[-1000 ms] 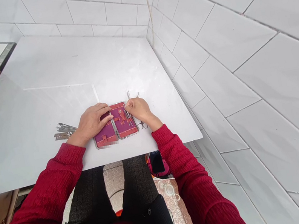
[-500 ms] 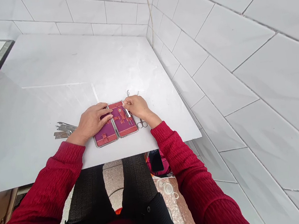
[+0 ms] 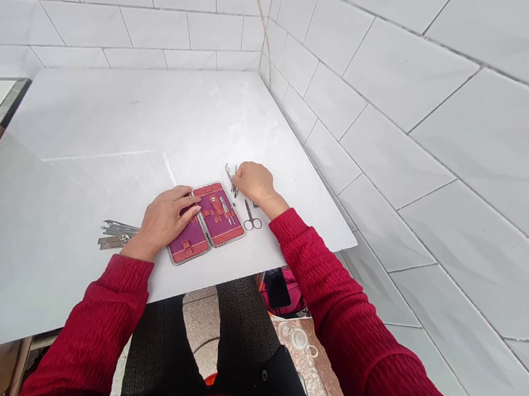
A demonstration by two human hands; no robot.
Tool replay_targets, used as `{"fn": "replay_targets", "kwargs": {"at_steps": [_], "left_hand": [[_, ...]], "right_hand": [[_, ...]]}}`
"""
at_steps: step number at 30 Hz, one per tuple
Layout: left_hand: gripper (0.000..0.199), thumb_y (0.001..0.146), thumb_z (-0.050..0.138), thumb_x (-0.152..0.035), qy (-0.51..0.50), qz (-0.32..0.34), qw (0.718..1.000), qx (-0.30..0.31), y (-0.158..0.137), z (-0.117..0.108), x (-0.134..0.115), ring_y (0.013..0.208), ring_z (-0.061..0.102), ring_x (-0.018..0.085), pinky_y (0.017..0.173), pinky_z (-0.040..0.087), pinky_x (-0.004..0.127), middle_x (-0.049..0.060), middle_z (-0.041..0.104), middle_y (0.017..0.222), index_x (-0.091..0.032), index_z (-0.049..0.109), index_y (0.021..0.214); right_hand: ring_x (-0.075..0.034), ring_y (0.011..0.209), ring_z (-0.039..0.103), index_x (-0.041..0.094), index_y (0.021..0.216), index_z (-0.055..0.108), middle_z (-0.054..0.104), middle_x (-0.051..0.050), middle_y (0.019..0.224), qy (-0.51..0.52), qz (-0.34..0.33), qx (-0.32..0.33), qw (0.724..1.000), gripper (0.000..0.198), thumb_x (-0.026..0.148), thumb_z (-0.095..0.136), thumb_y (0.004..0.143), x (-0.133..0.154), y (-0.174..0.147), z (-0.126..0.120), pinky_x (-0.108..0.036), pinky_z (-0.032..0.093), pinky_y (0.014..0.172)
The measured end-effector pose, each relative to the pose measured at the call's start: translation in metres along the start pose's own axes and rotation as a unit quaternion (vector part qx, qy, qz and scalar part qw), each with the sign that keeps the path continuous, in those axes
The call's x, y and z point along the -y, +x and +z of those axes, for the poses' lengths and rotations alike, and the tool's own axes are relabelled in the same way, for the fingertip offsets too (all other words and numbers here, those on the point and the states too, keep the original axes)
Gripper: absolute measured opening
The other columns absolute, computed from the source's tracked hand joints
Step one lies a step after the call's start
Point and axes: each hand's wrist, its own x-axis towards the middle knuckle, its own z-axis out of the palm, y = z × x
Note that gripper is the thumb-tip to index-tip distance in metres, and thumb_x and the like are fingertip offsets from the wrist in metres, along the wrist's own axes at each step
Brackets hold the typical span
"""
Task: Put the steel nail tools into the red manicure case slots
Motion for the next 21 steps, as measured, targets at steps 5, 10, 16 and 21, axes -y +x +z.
{"fn": "replay_targets", "kwargs": {"at_steps": [5,10,16,21], "left_hand": [[0.029,0.103,0.05,-0.037,-0.003,0.003,1.0,-0.004,0.0,0.0,0.0,0.105,0.064,0.026,0.088,0.051,0.041,0.009,0.068,0.116,-0.023,0.075,0.111],[0.029,0.103,0.051,-0.037,-0.004,0.005,1.0,-0.004,0.0,0.0,-0.001,0.103,0.064,0.027,0.087,0.051,0.041,0.009,0.068,0.114,-0.022,0.075,0.11],[0.03,0.103,0.05,-0.035,0.0,0.006,1.0,-0.013,-0.001,0.002,-0.001,0.102,0.063,0.027,0.087,0.051,0.041,0.01,0.067,0.112,-0.022,0.075,0.114],[0.031,0.104,0.05,-0.034,0.009,0.007,1.0,-0.011,-0.002,0.002,0.0,0.102,0.063,0.027,0.087,0.051,0.041,0.01,0.067,0.111,-0.022,0.075,0.115]], "right_hand": [[-0.02,0.078,0.065,0.021,0.093,0.07,0.075,-0.005,0.087,-0.02,-0.056,-0.021,0.998,0.01,0.027,0.062,0.091,0.013,-0.027,-0.004,-0.029,0.041,0.066],[-0.022,0.073,0.065,0.021,0.065,0.066,0.071,-0.008,0.073,-0.117,-0.096,0.087,0.985,0.027,0.029,0.064,0.091,0.033,-0.043,-0.005,-0.032,0.04,0.063],[-0.027,0.086,0.071,0.016,0.088,0.074,0.075,-0.015,0.09,-0.222,-0.087,0.123,0.963,0.009,0.024,0.069,0.089,0.057,-0.036,-0.003,-0.031,0.048,0.069],[-0.026,0.086,0.073,0.014,0.095,0.075,0.077,-0.013,0.089,-0.243,-0.062,0.192,0.949,0.011,0.017,0.071,0.085,0.071,-0.027,-0.004,-0.029,0.051,0.067]]}}
